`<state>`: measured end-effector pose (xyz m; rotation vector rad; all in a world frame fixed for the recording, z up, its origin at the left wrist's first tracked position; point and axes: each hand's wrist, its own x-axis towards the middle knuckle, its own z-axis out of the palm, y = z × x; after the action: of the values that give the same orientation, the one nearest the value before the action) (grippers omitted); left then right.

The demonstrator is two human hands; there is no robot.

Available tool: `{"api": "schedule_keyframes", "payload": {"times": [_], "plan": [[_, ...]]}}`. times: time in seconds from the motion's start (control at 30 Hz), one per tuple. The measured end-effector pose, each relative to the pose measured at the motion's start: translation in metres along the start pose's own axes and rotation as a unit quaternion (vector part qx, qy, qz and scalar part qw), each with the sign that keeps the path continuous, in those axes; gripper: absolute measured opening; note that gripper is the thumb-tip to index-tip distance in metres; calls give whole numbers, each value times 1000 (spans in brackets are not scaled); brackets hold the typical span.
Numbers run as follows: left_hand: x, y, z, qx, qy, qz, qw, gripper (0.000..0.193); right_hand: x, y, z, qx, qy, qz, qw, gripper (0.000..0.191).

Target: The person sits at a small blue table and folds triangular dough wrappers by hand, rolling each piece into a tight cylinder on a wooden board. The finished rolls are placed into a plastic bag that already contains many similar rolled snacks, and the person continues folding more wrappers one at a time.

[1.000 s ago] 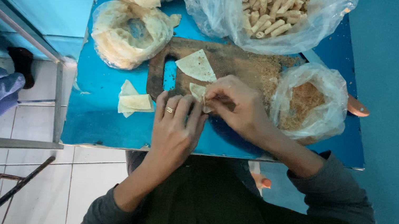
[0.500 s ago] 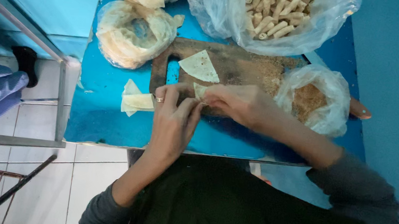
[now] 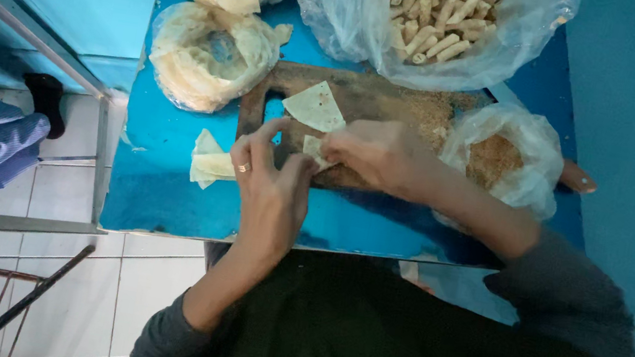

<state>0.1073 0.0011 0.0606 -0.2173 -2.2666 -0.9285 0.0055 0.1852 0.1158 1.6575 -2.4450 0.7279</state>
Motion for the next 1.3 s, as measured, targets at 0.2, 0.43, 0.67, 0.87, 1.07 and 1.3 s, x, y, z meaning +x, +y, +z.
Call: {"api": "schedule_keyframes", "payload": {"times": [0.2, 0.43, 0.67, 0.87, 1.07, 1.3], "plan": [[-5, -3, -4, 107, -17, 91, 990, 21, -2, -5, -1, 9, 44, -42, 998, 23], [1, -6, -9, 67, -36, 80, 994, 16, 0, -15, 7, 103, 23, 104, 989, 20], [12, -8, -14, 52, -66, 79, 993, 19, -2, -13, 22, 172, 62, 206, 961, 21], [16, -9, -9, -11, -53, 19, 998, 13, -14, -28, 35, -19, 142, 38, 989, 19], [12, -14, -8, -13, -26, 21, 999, 23, -10, -25, 32, -49, 128, 95, 986, 14], [2, -19, -13, 65, -48, 101, 992, 24, 6, -16, 16, 68, 101, 175, 977, 19]]}}
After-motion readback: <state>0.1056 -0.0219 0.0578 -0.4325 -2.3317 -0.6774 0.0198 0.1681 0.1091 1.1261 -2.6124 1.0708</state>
